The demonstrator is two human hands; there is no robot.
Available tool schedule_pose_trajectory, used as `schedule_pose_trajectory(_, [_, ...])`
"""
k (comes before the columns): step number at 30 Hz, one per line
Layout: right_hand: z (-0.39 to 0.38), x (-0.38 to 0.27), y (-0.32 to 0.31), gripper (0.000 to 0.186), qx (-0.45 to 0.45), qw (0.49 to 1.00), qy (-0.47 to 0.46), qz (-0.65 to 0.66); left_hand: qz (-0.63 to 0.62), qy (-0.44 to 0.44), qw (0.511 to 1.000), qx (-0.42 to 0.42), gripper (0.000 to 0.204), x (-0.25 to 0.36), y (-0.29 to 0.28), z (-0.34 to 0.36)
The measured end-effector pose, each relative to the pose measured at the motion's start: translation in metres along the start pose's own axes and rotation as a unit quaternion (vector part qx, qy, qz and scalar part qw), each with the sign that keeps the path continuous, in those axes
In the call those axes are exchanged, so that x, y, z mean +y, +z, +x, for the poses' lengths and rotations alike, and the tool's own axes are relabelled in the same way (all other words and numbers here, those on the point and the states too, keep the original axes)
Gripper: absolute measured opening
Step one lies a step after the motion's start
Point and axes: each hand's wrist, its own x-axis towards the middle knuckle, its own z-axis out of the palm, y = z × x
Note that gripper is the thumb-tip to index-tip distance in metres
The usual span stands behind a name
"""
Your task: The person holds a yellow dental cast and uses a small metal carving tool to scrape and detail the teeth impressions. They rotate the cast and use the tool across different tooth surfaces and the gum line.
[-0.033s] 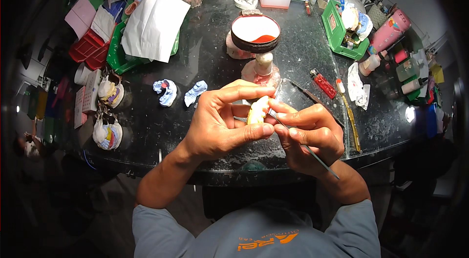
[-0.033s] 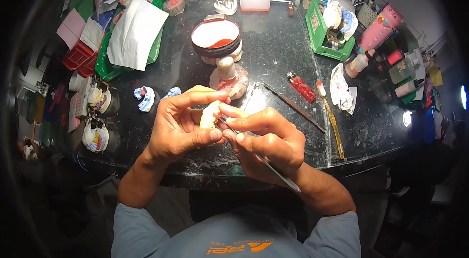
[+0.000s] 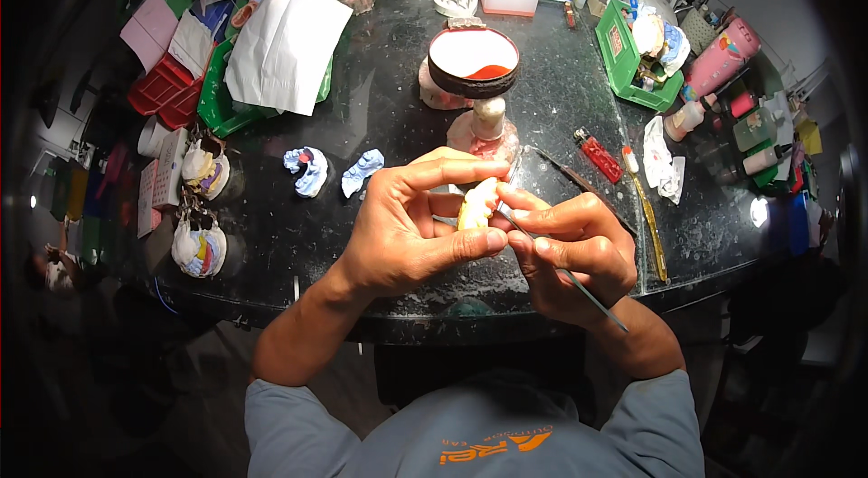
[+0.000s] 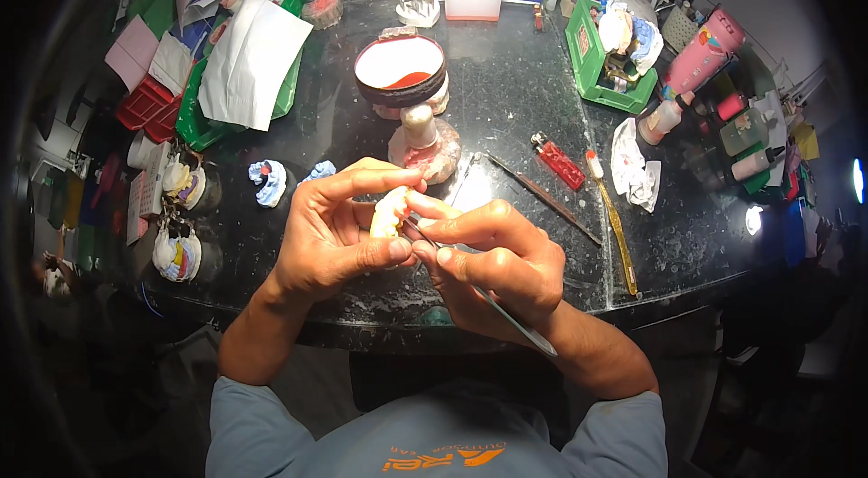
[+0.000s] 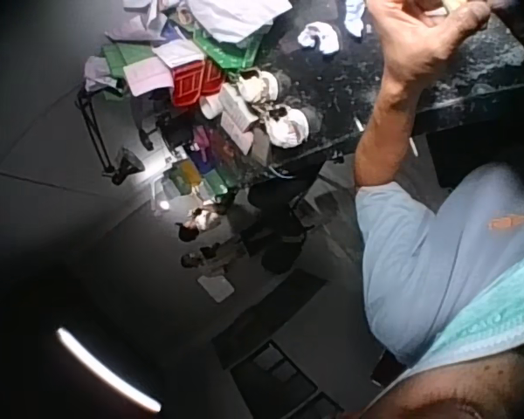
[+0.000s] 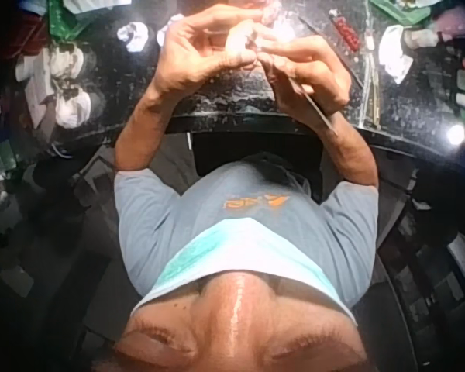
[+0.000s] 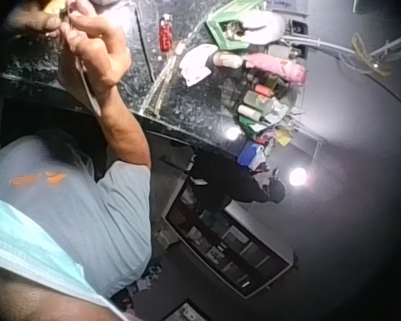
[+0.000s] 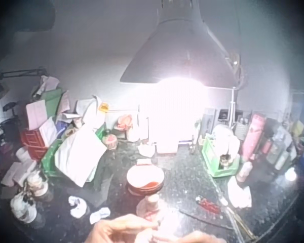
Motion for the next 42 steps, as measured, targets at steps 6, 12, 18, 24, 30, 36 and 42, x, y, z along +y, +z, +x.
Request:
schedule_pose_trajectory(6, [0.0012, -0.0025, -0.0018, 0.026, -0.019, 1.000, 0.001, -0.013, 0.010, 0.011, 1.000, -0.016, 0.052, 0.0003, -0.0036, -0.0005])
schedule_pose_trajectory(12, [0.0017, -0.0027, -0.0059, 0.027, -0.023, 1.000, 0.004, 0.001, 0.034, 0.033, 0.998, -0.033, 0.053, -0.0001, -0.0055, 0.0020])
schedule_pose_trajectory(18, [0.0040, -0.0042, -0.0082, 0.028, -0.056, 0.998, 0.004, -0.005, 0.013, 0.010, 0.999, -0.028, 0.052, 0.0029, -0.0060, -0.0004])
schedule_pose_trajectory(24, [0.0028, -0.0061, -0.0067, 0.026, -0.052, 0.999, 0.013, 0.008, 0.014, 0.009, 0.999, -0.027, 0.052, 0.0054, -0.0046, -0.0003])
schedule_pose_trajectory(30, [0.0044, -0.0048, -0.0088, 0.027, -0.062, 0.998, 0.010, 0.012, 0.020, 0.015, 0.999, -0.026, 0.051, 0.0047, -0.0051, 0.0001])
schedule_pose_trajectory(36, [0.0032, -0.0062, -0.0065, 0.028, -0.049, 0.999, 0.012, 0.016, 0.015, 0.003, 0.999, -0.028, 0.051, 0.0075, -0.0051, -0.0008])
schedule_pose_trajectory(42, [0.0040, -0.0059, -0.0081, 0.029, -0.050, 0.998, 0.004, 0.023, 0.014, 0.000, 0.999, -0.029, 0.053, 0.0059, -0.0043, -0.0014])
